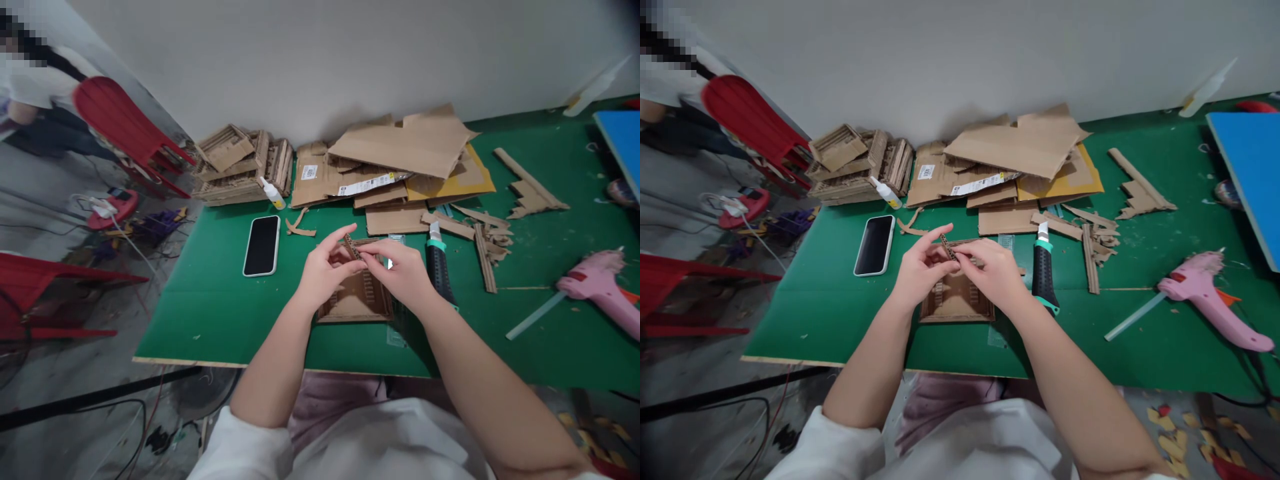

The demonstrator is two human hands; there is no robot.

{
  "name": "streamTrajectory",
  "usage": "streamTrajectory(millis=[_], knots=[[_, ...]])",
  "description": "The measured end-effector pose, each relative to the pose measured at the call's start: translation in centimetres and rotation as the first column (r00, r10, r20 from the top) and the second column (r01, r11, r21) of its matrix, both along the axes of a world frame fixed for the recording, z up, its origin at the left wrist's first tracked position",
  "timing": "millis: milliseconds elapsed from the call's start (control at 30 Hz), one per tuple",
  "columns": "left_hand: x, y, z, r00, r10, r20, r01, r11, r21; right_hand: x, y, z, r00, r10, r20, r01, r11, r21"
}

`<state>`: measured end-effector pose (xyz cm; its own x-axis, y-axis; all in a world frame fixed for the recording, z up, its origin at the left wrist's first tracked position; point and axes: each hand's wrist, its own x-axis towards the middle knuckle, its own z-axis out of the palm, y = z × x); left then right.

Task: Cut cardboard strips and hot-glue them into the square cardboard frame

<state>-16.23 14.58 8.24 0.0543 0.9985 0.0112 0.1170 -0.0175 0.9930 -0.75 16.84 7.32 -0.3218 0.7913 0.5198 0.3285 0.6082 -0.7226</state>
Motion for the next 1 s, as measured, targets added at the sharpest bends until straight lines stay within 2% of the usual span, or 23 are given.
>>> streamTrajectory(millis=[200, 367, 667, 867, 1000], knots=[[-0.06, 0.08, -0.09, 0.999, -0.039, 0.035, 0.039, 0.999, -0.002, -0.04, 0.16, -0.14, 0.999, -0.016, 0.028, 0.012, 0.99, 0.139], [-0.06, 0.11, 0.05, 0.999, -0.041, 0.007, 0.041, 0.999, -0.002, -0.06, 0.08, -0.28, 0.996, -0.051, 0.071, 0.036, 0.979, 0.198], [0.06, -0.08, 0.24, 0.991, -0.09, 0.096, 0.093, 0.996, -0.019, -0.21, 0.06, -0.33, 0.992, -0.096, 0.086, 0.07, 0.961, 0.268], [-0.06, -0.16, 0.41, 0.983, -0.121, 0.14, 0.126, 0.992, -0.031, -0.38, -0.03, -0.32, 0.992, -0.113, 0.063, 0.094, 0.963, 0.251], [-0.12, -0.23, 0.36, 0.969, -0.155, 0.193, 0.165, 0.986, -0.038, -0.42, -0.19, -0.08, 0.995, -0.089, 0.046, 0.08, 0.981, 0.174]])
